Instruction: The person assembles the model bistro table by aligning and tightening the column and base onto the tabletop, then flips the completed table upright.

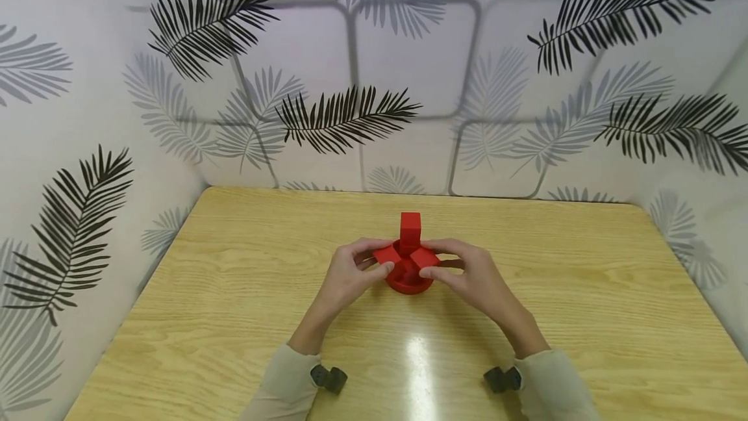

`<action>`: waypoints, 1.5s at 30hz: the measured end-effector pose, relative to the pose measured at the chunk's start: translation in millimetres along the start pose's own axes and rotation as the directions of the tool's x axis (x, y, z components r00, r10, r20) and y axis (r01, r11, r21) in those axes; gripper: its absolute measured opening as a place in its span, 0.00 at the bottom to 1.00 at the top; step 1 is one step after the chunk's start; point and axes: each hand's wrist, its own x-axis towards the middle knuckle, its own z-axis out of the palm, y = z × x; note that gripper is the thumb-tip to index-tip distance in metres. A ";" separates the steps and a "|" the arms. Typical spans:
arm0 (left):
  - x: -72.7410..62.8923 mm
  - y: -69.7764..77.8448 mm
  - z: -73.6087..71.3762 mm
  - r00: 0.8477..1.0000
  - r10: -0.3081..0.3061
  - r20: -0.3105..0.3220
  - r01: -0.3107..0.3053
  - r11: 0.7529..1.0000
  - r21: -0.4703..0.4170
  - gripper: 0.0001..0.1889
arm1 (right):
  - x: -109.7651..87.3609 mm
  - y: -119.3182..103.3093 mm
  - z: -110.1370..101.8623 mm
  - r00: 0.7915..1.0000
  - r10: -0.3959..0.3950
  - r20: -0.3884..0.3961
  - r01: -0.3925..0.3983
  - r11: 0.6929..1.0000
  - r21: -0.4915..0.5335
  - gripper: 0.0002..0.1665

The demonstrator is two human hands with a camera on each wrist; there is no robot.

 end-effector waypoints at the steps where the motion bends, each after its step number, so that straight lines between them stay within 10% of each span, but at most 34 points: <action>1: 0.3 -0.2 0.1 1.000 0.000 0.001 0.000 1.000 0.002 0.21 | 0.3 0.0 0.4 1.000 0.004 -0.010 -0.004 1.000 -0.010 0.30; 45: 1.1 -0.7 0.5 1.000 0.004 -0.012 -0.004 1.000 -0.007 0.21 | 16.2 4.6 7.1 1.000 -0.001 0.015 0.005 0.966 -0.257 0.26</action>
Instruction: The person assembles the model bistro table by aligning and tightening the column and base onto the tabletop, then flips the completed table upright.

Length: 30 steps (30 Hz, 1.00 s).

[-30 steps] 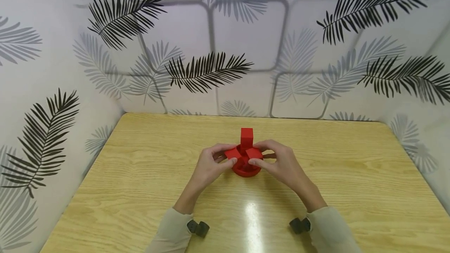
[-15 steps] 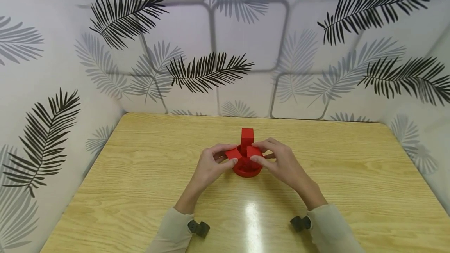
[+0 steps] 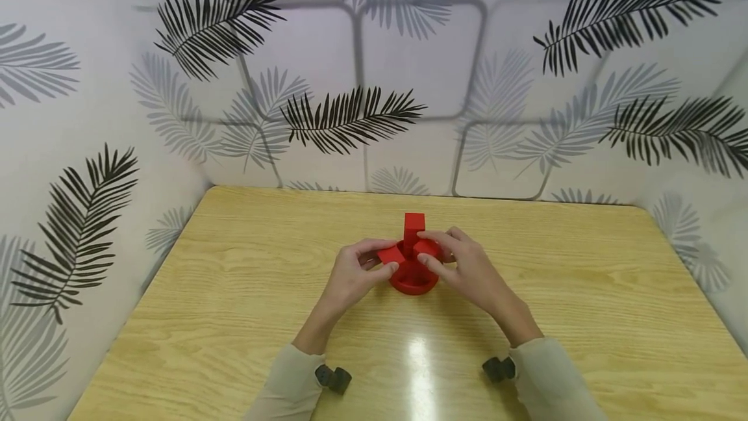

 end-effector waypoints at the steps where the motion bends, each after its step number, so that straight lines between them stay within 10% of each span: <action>1: 0.1 0.4 0.4 1.000 0.000 0.001 0.000 1.000 0.003 0.21 | -0.3 0.8 -0.5 1.000 0.012 -0.004 -0.012 1.000 0.003 0.26; 13: 1.5 -0.5 0.6 1.000 -0.014 -0.009 0.014 1.000 0.001 0.21 | -7.4 7.4 -11.8 0.994 0.052 -0.099 -0.032 0.979 0.199 0.22; 30: 0.0 0.1 1.0 1.000 -0.018 -0.013 0.018 1.000 -0.020 0.20 | -19.6 10.2 -15.5 0.995 -0.006 -0.104 0.021 0.989 0.144 0.26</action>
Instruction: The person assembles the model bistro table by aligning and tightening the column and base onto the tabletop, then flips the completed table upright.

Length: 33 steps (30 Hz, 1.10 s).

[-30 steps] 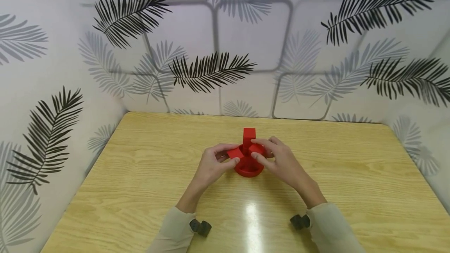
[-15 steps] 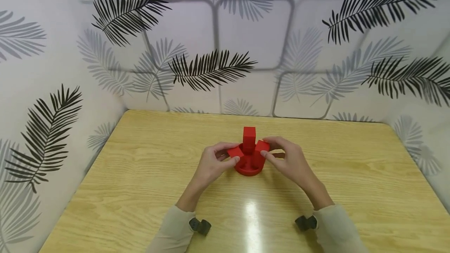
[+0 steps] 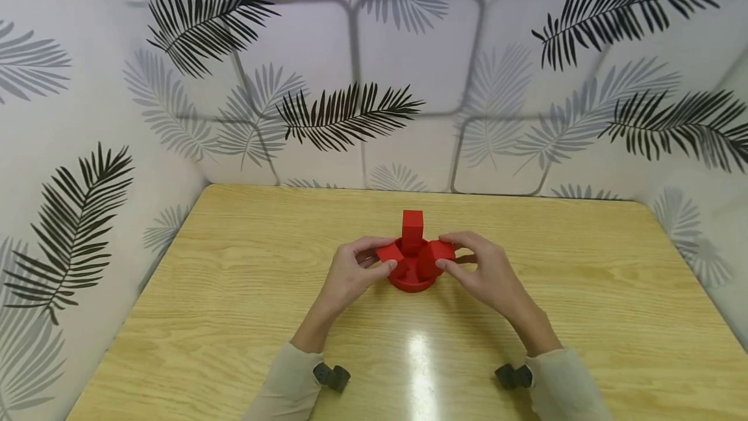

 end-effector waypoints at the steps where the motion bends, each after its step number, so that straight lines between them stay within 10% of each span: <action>1: -0.1 0.0 -0.3 1.000 0.001 0.000 -0.001 1.000 -0.004 0.20 | -0.4 -0.6 0.1 1.000 0.004 -0.008 -0.004 1.000 -0.001 0.26; 33: 0.1 -0.8 0.1 1.000 0.008 -0.003 -0.008 1.000 0.002 0.20 | -2.1 -10.3 14.8 0.990 0.070 -0.125 -0.085 0.989 -0.119 0.20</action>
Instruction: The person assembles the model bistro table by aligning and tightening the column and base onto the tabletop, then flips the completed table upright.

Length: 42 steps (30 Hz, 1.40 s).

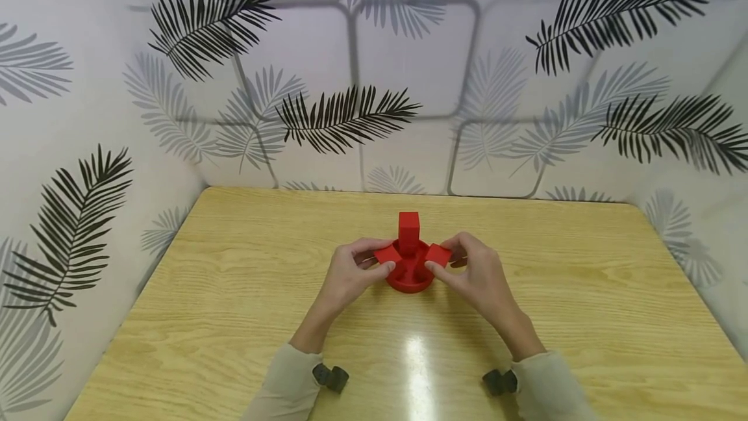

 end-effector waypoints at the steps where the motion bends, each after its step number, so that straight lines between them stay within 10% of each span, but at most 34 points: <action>1: -0.2 0.1 0.0 1.000 -0.001 -0.001 0.001 1.000 0.001 0.20 | -0.1 -0.2 0.1 1.000 0.000 -0.001 0.000 1.000 -0.007 0.20; 16: 0.4 1.0 -0.5 1.000 -0.004 -0.003 0.004 1.000 -0.008 0.20 | 0.4 -2.6 -0.3 1.000 -0.008 -0.009 0.007 0.998 -0.056 0.20; 26: 0.7 1.1 -1.1 1.000 -0.004 0.018 0.004 1.000 -0.009 0.20 | 0.4 0.8 -0.1 0.999 0.034 0.020 -0.035 0.995 0.096 0.21; 42: 1.0 -10.2 9.8 0.998 -0.051 0.046 0.045 0.993 0.110 0.38 | -0.3 18.0 2.3 0.951 0.154 0.270 -0.201 0.967 0.156 0.43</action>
